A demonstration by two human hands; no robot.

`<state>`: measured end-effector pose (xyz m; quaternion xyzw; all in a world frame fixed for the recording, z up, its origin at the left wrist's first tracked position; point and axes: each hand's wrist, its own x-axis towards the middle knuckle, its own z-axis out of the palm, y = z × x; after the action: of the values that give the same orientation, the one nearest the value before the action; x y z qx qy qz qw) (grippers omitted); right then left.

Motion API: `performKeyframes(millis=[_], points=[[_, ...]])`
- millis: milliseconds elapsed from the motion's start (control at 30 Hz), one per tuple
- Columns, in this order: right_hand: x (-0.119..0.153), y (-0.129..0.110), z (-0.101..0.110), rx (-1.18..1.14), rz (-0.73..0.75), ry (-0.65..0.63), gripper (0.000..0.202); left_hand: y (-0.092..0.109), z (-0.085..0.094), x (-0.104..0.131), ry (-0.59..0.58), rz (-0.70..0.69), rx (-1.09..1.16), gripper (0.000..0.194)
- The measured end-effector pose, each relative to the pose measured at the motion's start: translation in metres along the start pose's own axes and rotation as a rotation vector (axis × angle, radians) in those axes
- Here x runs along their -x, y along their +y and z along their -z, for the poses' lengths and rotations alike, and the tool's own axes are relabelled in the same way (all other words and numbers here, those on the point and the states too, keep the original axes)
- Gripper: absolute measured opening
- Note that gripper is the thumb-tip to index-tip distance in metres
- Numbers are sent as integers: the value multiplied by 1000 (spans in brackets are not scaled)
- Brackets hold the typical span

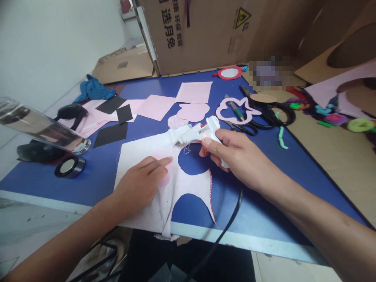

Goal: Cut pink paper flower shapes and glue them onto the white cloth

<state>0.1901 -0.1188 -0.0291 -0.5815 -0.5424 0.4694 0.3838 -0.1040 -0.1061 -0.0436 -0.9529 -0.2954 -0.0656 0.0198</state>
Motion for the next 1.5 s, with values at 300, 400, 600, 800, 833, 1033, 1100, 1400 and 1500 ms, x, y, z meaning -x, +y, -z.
performKeyframes(millis=[300, 400, 600, 800, 833, 1033, 1100, 1400, 1500], points=[[0, -1, 0, -7, 1, -6, 46, -3, 7, -9, -126, 67, 47, 40], [0, -1, 0, -12, 0, 2, 46, -4, 12, -14, -167, 108, 81, 39], [0, -3, 0, -16, 0, 17, 47, -9, 16, -19, -126, 174, 239, 38], [2, -3, 1, -27, -3, 22, 48, -20, 11, -20, 11, 271, 522, 35], [2, -3, 1, -26, -4, 26, 48, -21, 11, -20, 27, 295, 570, 32], [3, -5, 1, -38, -9, 31, 46, -27, 15, -31, 20, 473, 862, 20], [2, -6, 0, -42, -7, 33, 46, -29, 17, -35, -34, 557, 994, 20], [2, -6, -1, -58, -9, 59, 48, -41, 15, -41, 117, 639, 820, 22], [3, -8, 0, -50, 3, 81, 47, -43, 10, -39, 224, 503, 560, 29]])
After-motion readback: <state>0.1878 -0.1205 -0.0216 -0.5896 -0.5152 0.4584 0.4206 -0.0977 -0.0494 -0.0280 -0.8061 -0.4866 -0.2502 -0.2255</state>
